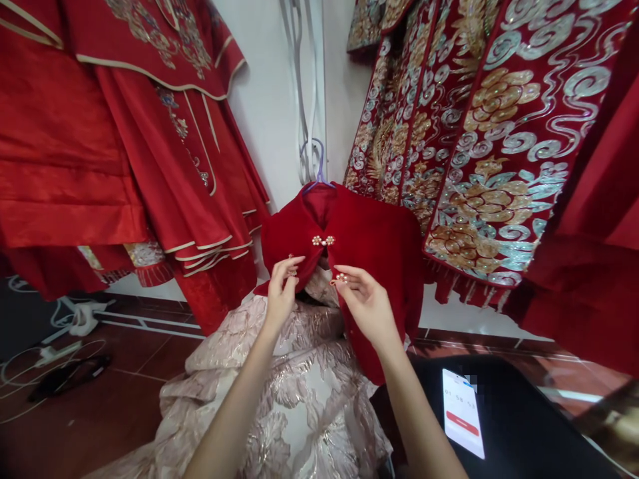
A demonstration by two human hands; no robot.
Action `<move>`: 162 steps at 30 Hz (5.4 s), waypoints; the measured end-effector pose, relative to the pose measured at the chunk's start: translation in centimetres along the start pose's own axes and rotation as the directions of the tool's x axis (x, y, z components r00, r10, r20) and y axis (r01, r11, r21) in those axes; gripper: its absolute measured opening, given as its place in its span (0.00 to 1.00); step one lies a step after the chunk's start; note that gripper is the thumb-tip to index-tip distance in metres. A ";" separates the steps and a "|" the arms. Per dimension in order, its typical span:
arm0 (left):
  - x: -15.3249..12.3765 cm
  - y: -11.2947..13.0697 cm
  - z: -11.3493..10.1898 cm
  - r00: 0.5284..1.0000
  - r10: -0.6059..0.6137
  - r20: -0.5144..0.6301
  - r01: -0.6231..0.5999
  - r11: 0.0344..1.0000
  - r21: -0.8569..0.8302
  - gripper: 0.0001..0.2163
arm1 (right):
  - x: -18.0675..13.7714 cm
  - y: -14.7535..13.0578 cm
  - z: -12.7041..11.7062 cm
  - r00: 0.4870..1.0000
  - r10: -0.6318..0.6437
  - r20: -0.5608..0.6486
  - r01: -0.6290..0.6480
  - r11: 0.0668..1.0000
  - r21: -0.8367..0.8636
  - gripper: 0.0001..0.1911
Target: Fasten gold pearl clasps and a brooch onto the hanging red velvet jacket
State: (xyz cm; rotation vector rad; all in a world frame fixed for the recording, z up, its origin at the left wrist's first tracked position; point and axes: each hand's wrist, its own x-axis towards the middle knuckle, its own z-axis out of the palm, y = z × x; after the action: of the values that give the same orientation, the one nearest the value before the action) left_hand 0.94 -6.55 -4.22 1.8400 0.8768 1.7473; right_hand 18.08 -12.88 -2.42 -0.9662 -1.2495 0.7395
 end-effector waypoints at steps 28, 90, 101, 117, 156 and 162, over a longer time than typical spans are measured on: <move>2.8 -8.8 0.1 0.942 -0.309 -0.134 0.286 0.943 -0.169 0.10 | 7.6 7.8 6.7 0.976 -0.167 0.137 0.195 0.955 -0.224 0.09; -2.5 -5.7 -3.1 0.940 -0.293 0.173 0.077 0.679 0.730 0.10 | 0.4 11.5 6.1 0.994 0.051 0.093 -0.036 0.987 -0.159 0.16; -2.5 -5.9 -3.5 0.940 -0.326 0.103 0.129 0.615 0.778 0.08 | 0.3 9.9 7.8 0.990 0.007 0.141 0.003 0.997 -0.074 0.15; -2.5 -7.7 -3.4 0.949 -0.313 0.035 0.198 0.680 0.706 0.04 | 2.7 11.2 9.5 0.993 -0.064 0.102 0.095 0.936 -0.338 0.06; -2.5 -7.0 -2.7 0.927 -0.332 0.177 0.057 0.587 0.808 0.09 | 2.9 12.2 9.6 0.992 -0.105 0.064 0.122 0.879 -0.462 0.04; -2.8 -6.8 -2.7 0.941 -0.301 0.153 0.070 0.618 0.783 0.09 | 1.6 11.8 6.5 0.994 0.035 0.107 -0.008 0.969 -0.247 0.15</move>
State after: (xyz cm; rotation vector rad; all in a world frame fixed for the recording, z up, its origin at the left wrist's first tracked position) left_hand -2.63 -4.12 -10.72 2.2932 1.8245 0.9696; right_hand 12.52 -5.18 -12.11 -1.1543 -1.4542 0.6719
